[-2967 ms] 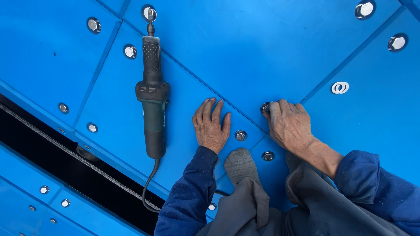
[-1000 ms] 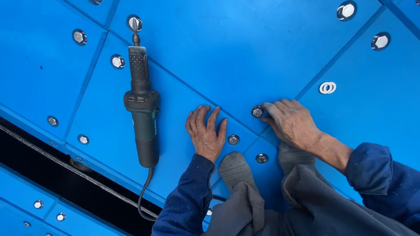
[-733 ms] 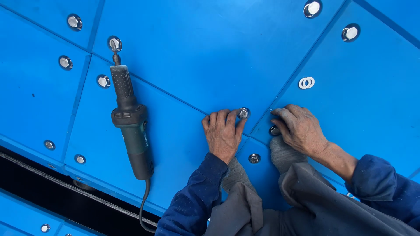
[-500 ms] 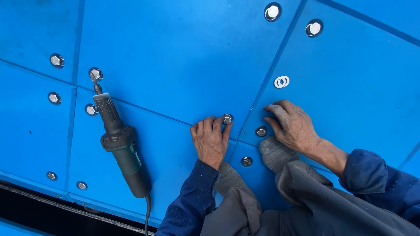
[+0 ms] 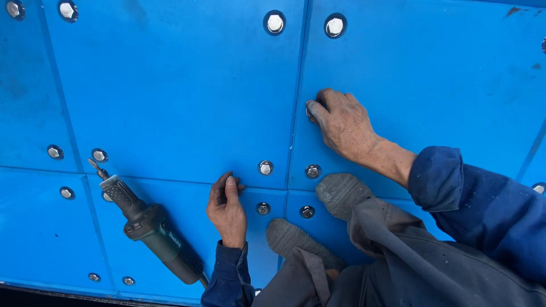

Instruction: The person uses a corded die grinder to grind and remove bolts from blue steel panels, then pulls the loosened bolts and washers out of the holes by hand and sets them on the panel. They reposition along the panels, repeating the grind-and-remove process on successive fasteners.

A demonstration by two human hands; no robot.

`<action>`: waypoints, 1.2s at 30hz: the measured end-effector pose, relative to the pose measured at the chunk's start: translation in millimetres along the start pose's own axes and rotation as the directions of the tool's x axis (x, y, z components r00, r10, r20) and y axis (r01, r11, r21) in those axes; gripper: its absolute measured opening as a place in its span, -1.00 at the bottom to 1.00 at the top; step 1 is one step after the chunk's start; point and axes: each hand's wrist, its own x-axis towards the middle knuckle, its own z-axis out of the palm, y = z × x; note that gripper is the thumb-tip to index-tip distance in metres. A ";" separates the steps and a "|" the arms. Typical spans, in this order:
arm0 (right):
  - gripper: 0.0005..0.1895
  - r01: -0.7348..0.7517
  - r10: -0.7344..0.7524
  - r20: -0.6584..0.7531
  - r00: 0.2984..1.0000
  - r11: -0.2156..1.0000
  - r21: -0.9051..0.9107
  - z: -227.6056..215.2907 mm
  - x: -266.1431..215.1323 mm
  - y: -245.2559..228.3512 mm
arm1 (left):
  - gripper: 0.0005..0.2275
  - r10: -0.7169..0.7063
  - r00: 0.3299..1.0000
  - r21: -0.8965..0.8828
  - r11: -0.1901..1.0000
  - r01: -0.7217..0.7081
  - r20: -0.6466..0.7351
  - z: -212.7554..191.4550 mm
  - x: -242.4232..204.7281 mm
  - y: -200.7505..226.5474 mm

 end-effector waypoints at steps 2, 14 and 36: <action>-0.78 -0.072 0.066 0.046 0.997 0.986 0.148 -0.7 4.1 -3.2 | -0.69 -0.107 0.992 -0.188 0.978 0.093 -0.066 -4.1 -1.7 2.5; -0.78 -0.349 0.039 0.581 0.813 0.831 0.433 -26.4 5.1 -30.0 | -0.50 -0.334 0.833 -0.443 0.726 0.525 0.440 39.4 -23.5 43.8; -0.39 -0.885 0.885 0.077 0.458 0.446 0.135 -31.5 -357.7 10.4 | -0.60 -0.289 0.850 -0.669 0.526 0.525 0.440 -32.9 30.0 5.3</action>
